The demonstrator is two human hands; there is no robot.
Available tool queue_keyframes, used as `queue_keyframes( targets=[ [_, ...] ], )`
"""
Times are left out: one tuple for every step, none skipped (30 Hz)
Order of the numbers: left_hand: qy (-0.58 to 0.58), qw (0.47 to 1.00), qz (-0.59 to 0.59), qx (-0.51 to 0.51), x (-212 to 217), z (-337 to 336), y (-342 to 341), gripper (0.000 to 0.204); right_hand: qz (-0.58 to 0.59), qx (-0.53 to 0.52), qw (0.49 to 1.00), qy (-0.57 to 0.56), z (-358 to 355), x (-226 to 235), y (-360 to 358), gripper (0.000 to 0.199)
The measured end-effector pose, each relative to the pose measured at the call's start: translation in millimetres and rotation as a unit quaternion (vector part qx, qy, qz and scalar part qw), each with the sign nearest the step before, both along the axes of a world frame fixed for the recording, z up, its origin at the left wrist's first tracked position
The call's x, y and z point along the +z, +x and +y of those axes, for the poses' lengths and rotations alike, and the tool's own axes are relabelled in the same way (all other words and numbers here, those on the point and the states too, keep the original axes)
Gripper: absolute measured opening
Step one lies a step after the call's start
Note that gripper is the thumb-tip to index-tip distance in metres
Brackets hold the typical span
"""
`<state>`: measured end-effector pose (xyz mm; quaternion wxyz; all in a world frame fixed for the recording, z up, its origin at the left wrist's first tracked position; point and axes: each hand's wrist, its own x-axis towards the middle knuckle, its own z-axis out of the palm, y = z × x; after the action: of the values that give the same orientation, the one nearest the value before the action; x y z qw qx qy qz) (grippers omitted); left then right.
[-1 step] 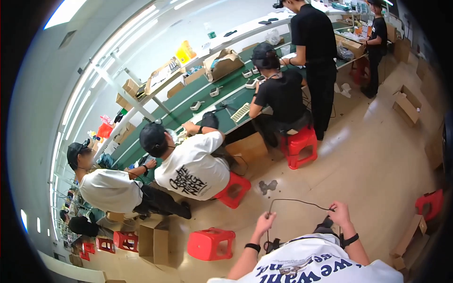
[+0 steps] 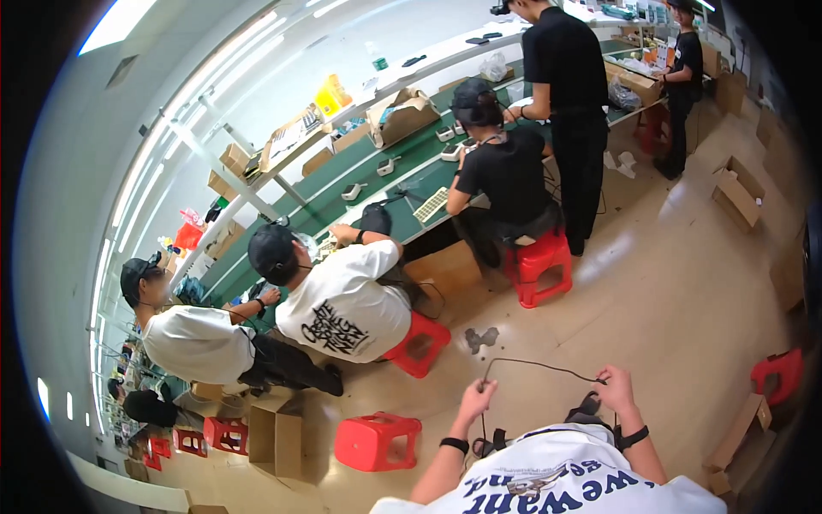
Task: Packing small electronic device boxes into larger shipping cartons.
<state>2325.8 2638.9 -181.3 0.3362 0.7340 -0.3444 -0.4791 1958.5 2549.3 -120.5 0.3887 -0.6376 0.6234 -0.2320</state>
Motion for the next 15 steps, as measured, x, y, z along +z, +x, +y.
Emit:
queue_keyframes(
  targets=[
    [0.003,1.0,-0.021,-0.004,9.8,-24.2,-16.3,0.042,-0.02,-0.005,1.0,-0.017,-10.8,2.2,-20.1,0.02],
    [0.004,0.999,-0.032,0.002,23.7,-38.5,-31.8,0.042,-0.031,0.001,0.999,-0.016,-19.5,3.7,-41.4,0.02],
    [0.013,1.0,-0.003,0.018,31.4,-59.5,-49.0,0.043,-0.031,-0.042,0.998,-0.028,-32.3,4.7,-67.9,0.02],
    [0.02,0.999,0.029,0.035,37.5,-85.3,-66.2,0.045,-0.028,-0.084,0.995,-0.042,-50.9,9.5,-92.8,0.02],
    [0.021,0.999,0.028,0.033,45.4,-106.8,-76.9,0.045,-0.008,-0.098,0.994,-0.045,-65.2,16.3,-114.0,0.019],
    [0.073,0.996,0.017,-0.041,52.6,-128.3,-94.1,0.055,-0.004,-0.096,0.994,-0.047,-82.5,25.8,-135.9,0.019],
    [0.124,0.986,0.007,-0.113,59.4,-147.8,-115.4,0.064,0.005,-0.092,0.995,-0.036,-98.9,36.8,-157.9,0.02],
    [0.121,0.987,0.012,-0.108,66.0,-167.3,-138.3,0.064,0.015,-0.088,0.996,-0.026,-113.7,48.2,-177.6,0.02],
    [0.135,0.977,-0.015,-0.161,73.9,-186.2,-160.2,0.071,0.017,-0.08,0.996,-0.03,-126.8,60.5,-194.0,0.02],
    [0.15,0.964,-0.043,-0.215,85.4,-205.6,-181.2,0.077,0.013,-0.081,0.996,-0.038,-139.1,73.0,-205.9,0.02],
    [0.151,0.957,-0.061,-0.239,96.0,-220.8,-206.3,0.083,0.007,-0.08,0.996,-0.046,-152.9,84.1,-215.9,0.019],
    [0.146,0.96,-0.062,-0.229,94.3,-237.2,-223.1,0.083,0.005,-0.071,0.996,-0.052,-165.9,93.4,-221.3,0.019],
    [0.149,0.932,-0.15,-0.296,89.8,-250.5,-239.6,0.085,-0.025,-0.061,0.997,-0.05,-175.2,99.8,-225.0,0.017],
    [0.15,0.891,-0.236,-0.358,86.0,-262.3,-249.1,0.086,-0.055,-0.051,0.996,-0.049,-184.5,106.3,-227.1,0.014],
    [0.185,0.886,-0.254,-0.34,116.5,-278.9,-282.7,0.083,-0.047,-0.061,0.996,-0.049,-189.4,112.4,-237.4,0.014]
  ],
)
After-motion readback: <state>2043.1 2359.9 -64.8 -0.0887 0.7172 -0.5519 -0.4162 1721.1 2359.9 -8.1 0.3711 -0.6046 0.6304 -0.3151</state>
